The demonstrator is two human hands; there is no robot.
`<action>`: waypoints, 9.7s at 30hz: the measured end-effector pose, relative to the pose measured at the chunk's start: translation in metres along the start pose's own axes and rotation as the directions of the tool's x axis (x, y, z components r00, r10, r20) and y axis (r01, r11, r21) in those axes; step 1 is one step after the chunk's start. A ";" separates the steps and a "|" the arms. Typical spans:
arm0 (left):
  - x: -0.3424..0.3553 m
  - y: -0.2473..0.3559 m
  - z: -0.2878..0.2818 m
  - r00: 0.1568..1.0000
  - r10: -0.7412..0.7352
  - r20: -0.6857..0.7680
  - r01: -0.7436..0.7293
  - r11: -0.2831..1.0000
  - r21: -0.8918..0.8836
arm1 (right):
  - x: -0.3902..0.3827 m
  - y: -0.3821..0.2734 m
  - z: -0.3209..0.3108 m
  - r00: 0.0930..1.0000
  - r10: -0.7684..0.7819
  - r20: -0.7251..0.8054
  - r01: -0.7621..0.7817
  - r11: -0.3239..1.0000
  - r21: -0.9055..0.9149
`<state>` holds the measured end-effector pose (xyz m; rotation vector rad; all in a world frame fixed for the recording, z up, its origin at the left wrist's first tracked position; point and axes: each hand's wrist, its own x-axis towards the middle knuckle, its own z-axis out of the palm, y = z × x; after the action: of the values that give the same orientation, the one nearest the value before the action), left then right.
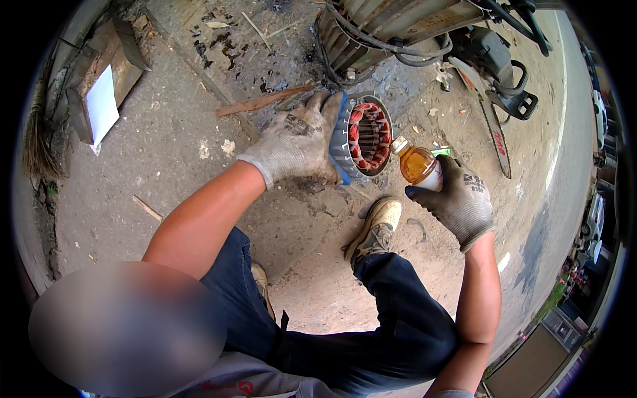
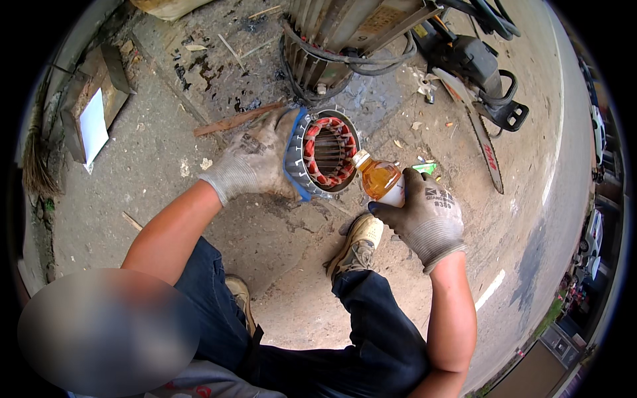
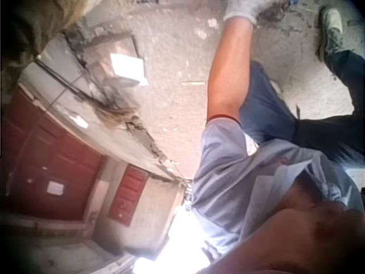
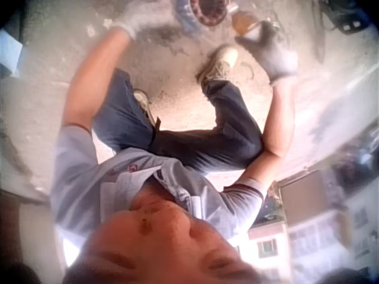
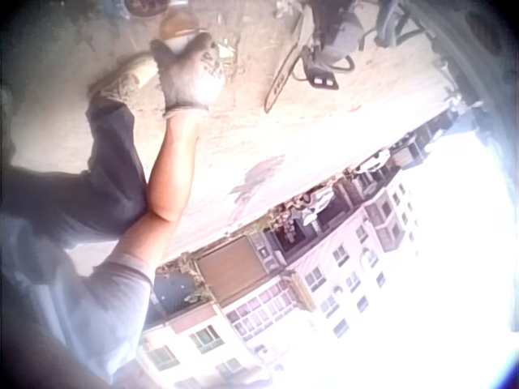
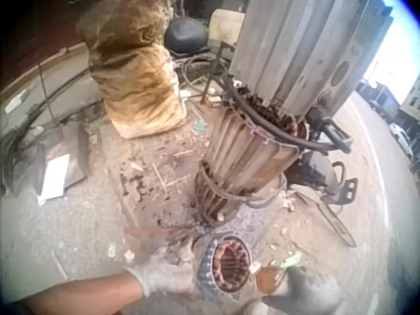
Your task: The person pours a yellow liquid from a plastic bottle onto a motor stator resting on the ground. They repeatedly rotate the stator to apply the liquid to different sections of the copper windings. The person handles multiple stators, moving them around the workspace.
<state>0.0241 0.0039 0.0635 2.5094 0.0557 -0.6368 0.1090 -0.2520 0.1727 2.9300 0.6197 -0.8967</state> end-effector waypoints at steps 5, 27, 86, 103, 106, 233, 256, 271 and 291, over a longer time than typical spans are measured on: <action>-0.003 -0.004 0.016 0.994 0.036 -0.104 -0.029 0.998 0.060 | 0.003 0.000 -0.001 0.999 0.027 -0.025 -0.028 1.000 -0.014; 0.001 -0.001 0.007 1.000 -0.013 -0.015 0.014 0.995 0.102 | 0.016 -0.006 0.002 1.000 -0.007 -0.027 0.008 1.000 0.020; 0.005 -0.011 0.012 0.991 0.041 -0.129 -0.034 0.998 0.062 | 0.029 -0.024 -0.005 0.978 -0.069 -0.198 0.075 0.997 0.022; 0.008 -0.015 0.007 0.997 0.080 -0.015 -0.081 0.996 -0.046 | 0.027 -0.034 -0.005 0.952 -0.150 -0.268 0.139 0.989 -0.059; 0.006 -0.014 0.010 0.984 0.092 -0.153 -0.101 0.994 -0.051 | 0.030 -0.034 -0.007 0.973 -0.095 -0.210 0.097 0.995 0.001; -0.001 -0.014 0.001 0.998 0.025 -0.052 -0.026 0.999 -0.020 | 0.019 -0.008 -0.005 0.992 -0.026 -0.123 0.020 0.998 -0.052; -0.007 -0.021 -0.007 0.999 0.034 0.013 -0.033 0.999 -0.034 | -0.031 -0.058 -0.024 0.986 -0.148 -0.075 0.151 0.988 0.025; 0.001 -0.020 -0.002 0.999 0.035 -0.040 -0.039 0.994 -0.106 | -0.024 -0.064 -0.026 0.979 -0.186 -0.085 0.185 0.983 -0.021; -0.005 -0.014 -0.010 0.998 0.001 -0.063 -0.005 0.998 -0.056 | -0.027 -0.062 -0.025 0.989 -0.141 -0.050 0.140 0.990 -0.011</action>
<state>0.0219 0.0211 0.0661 2.4744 0.0915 -0.5475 0.0785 -0.2021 0.2147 2.9414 0.8398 -0.8310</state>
